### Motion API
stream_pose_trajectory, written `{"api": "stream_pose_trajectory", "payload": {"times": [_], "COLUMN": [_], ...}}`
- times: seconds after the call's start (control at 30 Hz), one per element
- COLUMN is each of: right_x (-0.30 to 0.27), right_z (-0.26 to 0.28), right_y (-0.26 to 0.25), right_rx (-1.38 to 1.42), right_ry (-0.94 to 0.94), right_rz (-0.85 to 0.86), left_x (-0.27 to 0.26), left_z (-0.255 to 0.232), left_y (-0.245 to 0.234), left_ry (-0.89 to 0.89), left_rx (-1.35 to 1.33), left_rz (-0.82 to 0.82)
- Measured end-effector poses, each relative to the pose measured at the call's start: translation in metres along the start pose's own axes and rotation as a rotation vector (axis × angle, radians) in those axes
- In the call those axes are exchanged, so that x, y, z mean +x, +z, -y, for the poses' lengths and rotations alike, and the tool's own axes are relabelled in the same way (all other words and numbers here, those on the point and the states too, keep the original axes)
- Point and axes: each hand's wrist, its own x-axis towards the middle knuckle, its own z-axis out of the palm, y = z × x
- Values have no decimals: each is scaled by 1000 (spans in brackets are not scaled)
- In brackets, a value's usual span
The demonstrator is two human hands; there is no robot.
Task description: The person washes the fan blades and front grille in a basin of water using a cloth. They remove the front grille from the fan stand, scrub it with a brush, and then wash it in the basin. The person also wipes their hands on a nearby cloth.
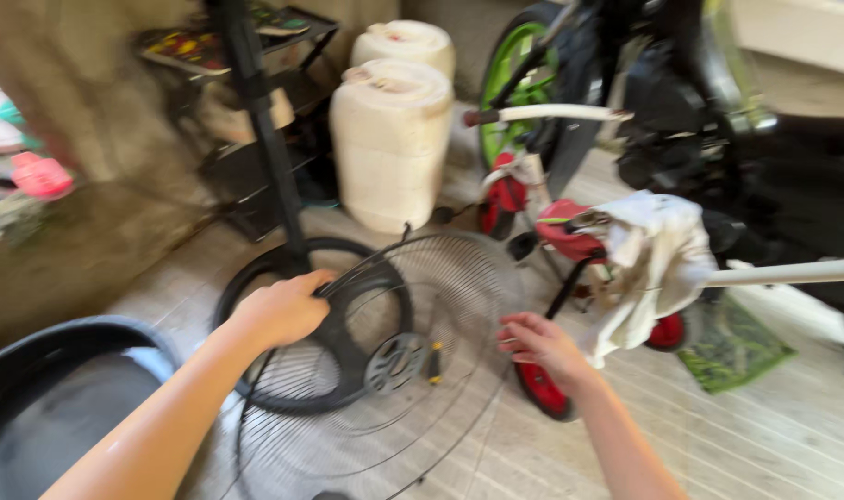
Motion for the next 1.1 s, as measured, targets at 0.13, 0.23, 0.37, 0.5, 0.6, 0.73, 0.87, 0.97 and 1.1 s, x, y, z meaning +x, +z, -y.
{"api": "stream_pose_trajectory", "payload": {"times": [0.13,0.23,0.37,0.5,0.6,0.73,0.87,0.97,1.1], "right_x": [-1,1,11,53,103,184,244,273,298], "right_z": [6,17,35,59,70,80,71,57,44], "right_y": [-19,-38,-75,-104,-111,-110,-114,-123,-137], "right_rx": [-38,-74,-73,-195,-443,-795,-1287,-1553,-1734], "right_ry": [-26,-37,-106,-214,-307,-495,-359,-216,-180], "right_rz": [-28,-90,-195,-281,-370,-382,-447,-444,-522], "left_x": [2,3,3,10,16,30,49,65,83], "left_z": [-18,-33,-46,-52,-55,-59,-59,-59,-58], "left_y": [2,-2,-5,-11,-11,-15,-19,-20,-24], "left_ry": [24,11,57,81,101,82,102,99,101], "left_rx": [142,212,284,330,342,380,409,401,393], "left_rz": [-33,-14,-56,-53,-53,-4,20,65,96]}}
